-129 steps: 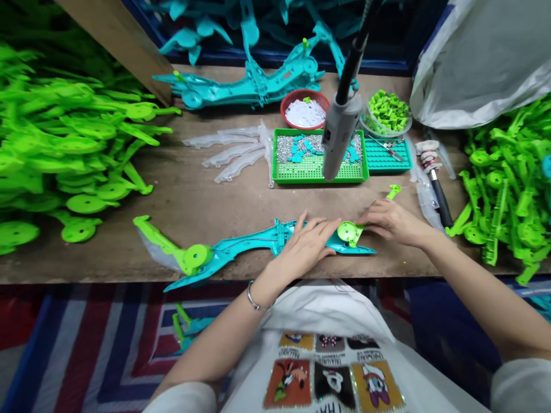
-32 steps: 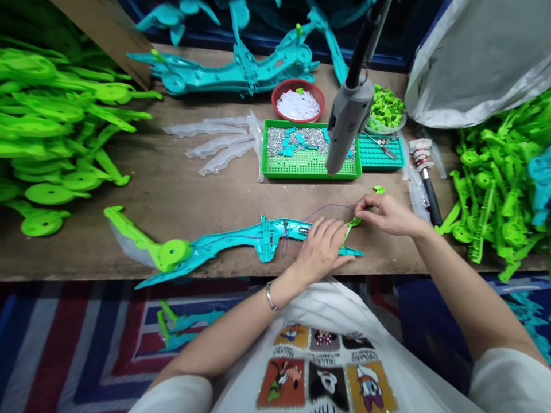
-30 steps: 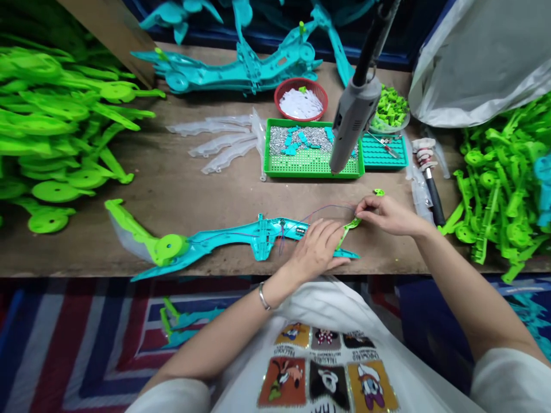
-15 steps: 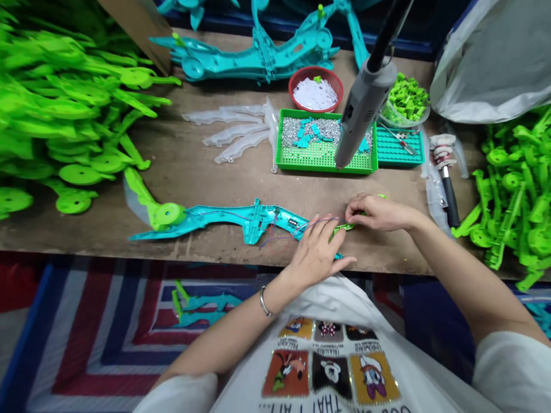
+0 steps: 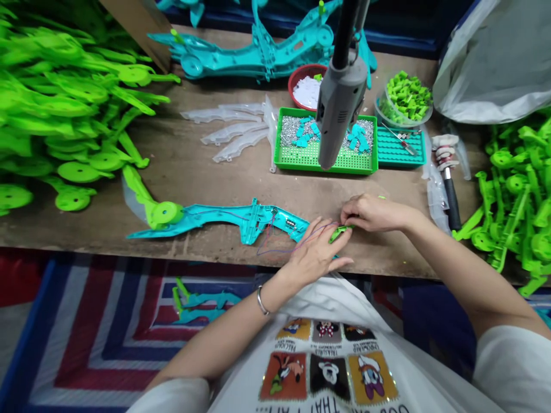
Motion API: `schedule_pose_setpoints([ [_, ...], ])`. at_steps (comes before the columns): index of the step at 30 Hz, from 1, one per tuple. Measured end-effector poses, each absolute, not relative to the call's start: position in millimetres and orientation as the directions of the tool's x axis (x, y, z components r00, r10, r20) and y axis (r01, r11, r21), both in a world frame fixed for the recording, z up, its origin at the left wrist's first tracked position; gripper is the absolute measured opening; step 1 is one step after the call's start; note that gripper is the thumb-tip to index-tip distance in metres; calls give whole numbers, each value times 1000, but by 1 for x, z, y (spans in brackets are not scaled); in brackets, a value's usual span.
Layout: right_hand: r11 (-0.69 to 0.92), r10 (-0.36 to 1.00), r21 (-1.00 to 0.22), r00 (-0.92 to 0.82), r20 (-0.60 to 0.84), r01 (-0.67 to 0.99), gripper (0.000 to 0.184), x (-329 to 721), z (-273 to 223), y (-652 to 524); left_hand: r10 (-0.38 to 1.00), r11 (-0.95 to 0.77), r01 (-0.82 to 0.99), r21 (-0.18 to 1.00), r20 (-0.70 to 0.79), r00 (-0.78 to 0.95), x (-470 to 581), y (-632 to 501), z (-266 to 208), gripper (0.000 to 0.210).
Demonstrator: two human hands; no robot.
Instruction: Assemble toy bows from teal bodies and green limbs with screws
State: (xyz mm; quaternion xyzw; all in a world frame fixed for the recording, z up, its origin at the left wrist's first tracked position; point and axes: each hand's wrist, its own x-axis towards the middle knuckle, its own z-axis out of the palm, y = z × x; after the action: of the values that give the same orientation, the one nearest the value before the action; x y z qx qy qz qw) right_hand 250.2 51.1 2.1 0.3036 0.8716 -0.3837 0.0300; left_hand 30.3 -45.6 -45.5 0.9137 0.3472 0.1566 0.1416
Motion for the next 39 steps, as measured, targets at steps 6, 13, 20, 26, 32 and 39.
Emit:
schedule_pose_setpoints([
  [6, 468, 535, -687, -797, -281, 556, 17, 254, 0, 50, 681, -721, 613, 323, 163, 714, 31, -46, -48, 76],
  [13, 423, 562, -711, -778, -281, 562, 17, 257, -1, 53, 706, -692, 647, 320, 113, 699, 34, -46, -43, 70],
  [20, 464, 612, -748, -782, -116, 474, 15, 264, -8, 45, 707, -692, 656, 301, 99, 701, 37, -44, -37, 68],
  [26, 538, 676, -661, -736, -31, 522, 18, 268, -17, 25, 688, -725, 652, 222, 266, 675, 33, -62, -43, 67],
  [32, 619, 732, -495, -676, 82, 610, 14, 270, -22, 9, 565, -813, 539, 219, 520, 640, 38, -84, 0, 25],
  [39, 622, 759, -484, -626, 178, 616, 10, 275, -26, -2, 835, -550, 804, 226, 153, 529, 52, -34, 18, 38],
])
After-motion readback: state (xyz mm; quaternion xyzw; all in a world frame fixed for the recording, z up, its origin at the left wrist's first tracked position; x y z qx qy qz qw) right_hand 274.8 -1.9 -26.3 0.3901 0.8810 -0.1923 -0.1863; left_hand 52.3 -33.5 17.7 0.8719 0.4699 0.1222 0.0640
